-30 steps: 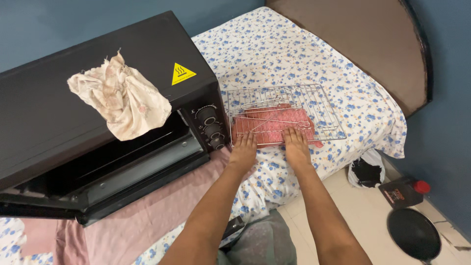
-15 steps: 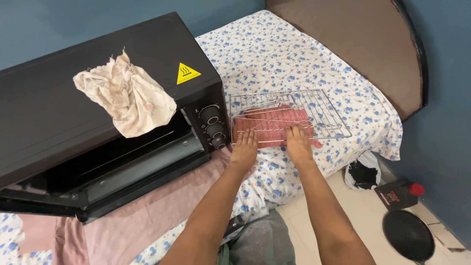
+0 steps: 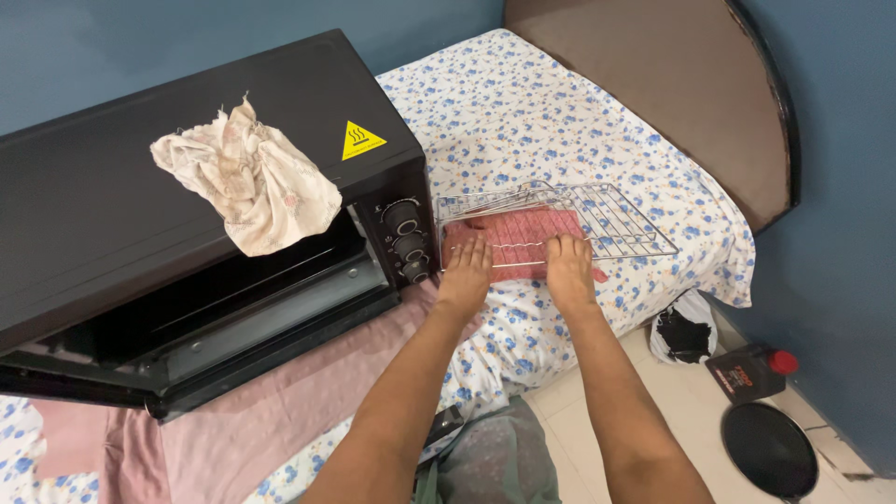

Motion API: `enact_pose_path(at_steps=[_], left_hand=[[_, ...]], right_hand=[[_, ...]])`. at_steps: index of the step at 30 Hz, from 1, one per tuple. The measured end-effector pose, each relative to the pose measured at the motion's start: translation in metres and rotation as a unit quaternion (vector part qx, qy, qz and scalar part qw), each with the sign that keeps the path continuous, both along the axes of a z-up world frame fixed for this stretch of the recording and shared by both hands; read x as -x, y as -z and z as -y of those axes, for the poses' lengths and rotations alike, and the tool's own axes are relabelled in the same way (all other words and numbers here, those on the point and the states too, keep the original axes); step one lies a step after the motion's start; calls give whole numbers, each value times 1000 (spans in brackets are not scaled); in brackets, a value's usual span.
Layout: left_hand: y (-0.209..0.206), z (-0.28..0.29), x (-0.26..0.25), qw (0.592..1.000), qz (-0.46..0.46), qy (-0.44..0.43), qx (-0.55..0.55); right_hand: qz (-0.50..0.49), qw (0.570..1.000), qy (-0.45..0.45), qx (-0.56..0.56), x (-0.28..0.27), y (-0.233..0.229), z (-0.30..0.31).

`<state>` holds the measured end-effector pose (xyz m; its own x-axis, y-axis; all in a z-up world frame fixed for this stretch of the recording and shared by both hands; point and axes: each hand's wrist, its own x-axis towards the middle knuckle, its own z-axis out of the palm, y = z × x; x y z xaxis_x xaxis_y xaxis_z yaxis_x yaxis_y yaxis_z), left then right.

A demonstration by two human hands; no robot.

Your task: The person wipes the top of a black toaster oven with a cloth, then removes the baking tray and places it inside. They insert a wire rack and a roasting fork into the oven, then place a second wire rack inside, completing the assembly.

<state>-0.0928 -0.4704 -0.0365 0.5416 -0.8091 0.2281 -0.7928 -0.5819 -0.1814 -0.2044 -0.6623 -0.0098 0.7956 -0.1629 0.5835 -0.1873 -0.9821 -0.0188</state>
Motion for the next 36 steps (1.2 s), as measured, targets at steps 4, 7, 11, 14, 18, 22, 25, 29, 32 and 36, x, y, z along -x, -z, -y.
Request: enact_pose_path(at_steps=[4,7,11,14,18,22,25,29,32,36], left_hand=[[-15,-2,3,1000,0,2,23],[-22,-3,4,1000,-3,0,22],[-22,-3,2,999,10,-3,49],[-19,0,1,998,11,-2,55],[-22,0,-1,998,24,-4,57],[-31,1,-1,998,21,-4,60],[-38,1,0,998,31,-9,55],[-48,-1,1,998,36,-6,55],[-53,-1,-1,996,44,-4,74],[-53,0,-6,992,41,-4,116]], right_hand=[[-6,1000,7,-2,3,-12,-4],[5,1000,12,-7,4,-15,-7],[13,1000,7,-13,6,-15,-7],[8,1000,6,-23,6,-15,-4],[20,999,2,-30,5,-20,-5],[28,1000,1,-8,1,-29,-5],[23,1000,8,-2,-2,-34,-3],[32,999,5,11,-8,-40,2],[37,999,2,32,-12,-51,4],[38,999,-13,37,-15,-74,3]])
